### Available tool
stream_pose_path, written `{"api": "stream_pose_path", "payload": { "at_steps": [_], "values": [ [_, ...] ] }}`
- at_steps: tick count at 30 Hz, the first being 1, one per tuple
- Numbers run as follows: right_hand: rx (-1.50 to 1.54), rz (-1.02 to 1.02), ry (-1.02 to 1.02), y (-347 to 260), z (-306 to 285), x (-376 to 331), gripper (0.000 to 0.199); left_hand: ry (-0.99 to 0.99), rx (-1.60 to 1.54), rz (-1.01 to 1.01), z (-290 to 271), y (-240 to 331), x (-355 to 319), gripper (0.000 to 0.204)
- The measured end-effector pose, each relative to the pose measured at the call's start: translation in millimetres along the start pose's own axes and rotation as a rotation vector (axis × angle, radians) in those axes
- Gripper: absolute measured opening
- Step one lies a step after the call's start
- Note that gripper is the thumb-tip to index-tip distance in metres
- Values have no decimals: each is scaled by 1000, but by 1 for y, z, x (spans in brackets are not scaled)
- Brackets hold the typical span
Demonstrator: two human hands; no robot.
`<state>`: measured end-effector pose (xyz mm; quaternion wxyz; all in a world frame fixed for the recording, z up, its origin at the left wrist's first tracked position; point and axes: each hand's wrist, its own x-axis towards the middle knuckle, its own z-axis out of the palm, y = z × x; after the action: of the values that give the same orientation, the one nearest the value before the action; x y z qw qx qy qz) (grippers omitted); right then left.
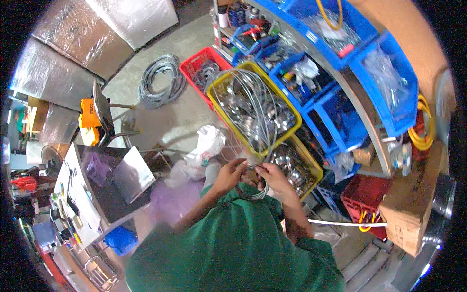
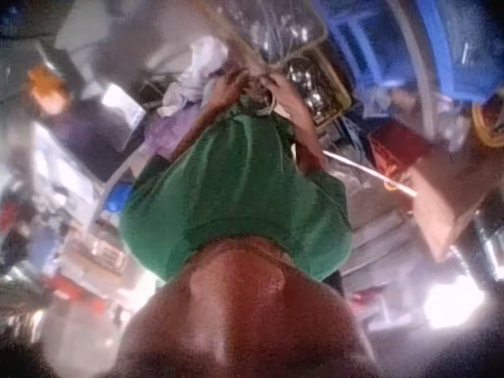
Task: The person repeatedly picks up lengths of metal conduit or cable from a yellow basket, straightens them, and coils them by hand into loops. The coiled pieces are placed back into the basket. The person handles the items one at a time throughout the clip.
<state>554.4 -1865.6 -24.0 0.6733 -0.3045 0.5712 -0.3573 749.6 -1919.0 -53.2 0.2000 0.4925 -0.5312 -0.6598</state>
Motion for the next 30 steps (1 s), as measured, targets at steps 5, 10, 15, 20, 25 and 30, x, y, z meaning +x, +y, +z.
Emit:
{"api": "stream_pose_path", "payload": {
  "at_steps": [5, 10, 15, 20, 25, 30],
  "values": [
    [-274, -3, -133, -60, 75, 179, 31, 295, -275, -136, -160, -38, 31, 43],
    [-63, -212, 189, -122, 106, 377, 27, 607, -51, -228, -302, -50, 6, 38],
    [-456, -265, 484, -149, 99, 459, 49, 695, 50, -252, -349, -43, 5, 38],
    [-213, 57, -9, -82, 92, 378, 34, 564, -198, -295, -322, -27, 36, 38],
    [-608, -66, 157, 38, 82, 274, 27, 356, 64, -245, -282, -17, 57, 36],
    [-518, -127, 550, 91, 30, 218, 25, 302, 211, -291, -253, -13, 48, 32]
  ]
}}
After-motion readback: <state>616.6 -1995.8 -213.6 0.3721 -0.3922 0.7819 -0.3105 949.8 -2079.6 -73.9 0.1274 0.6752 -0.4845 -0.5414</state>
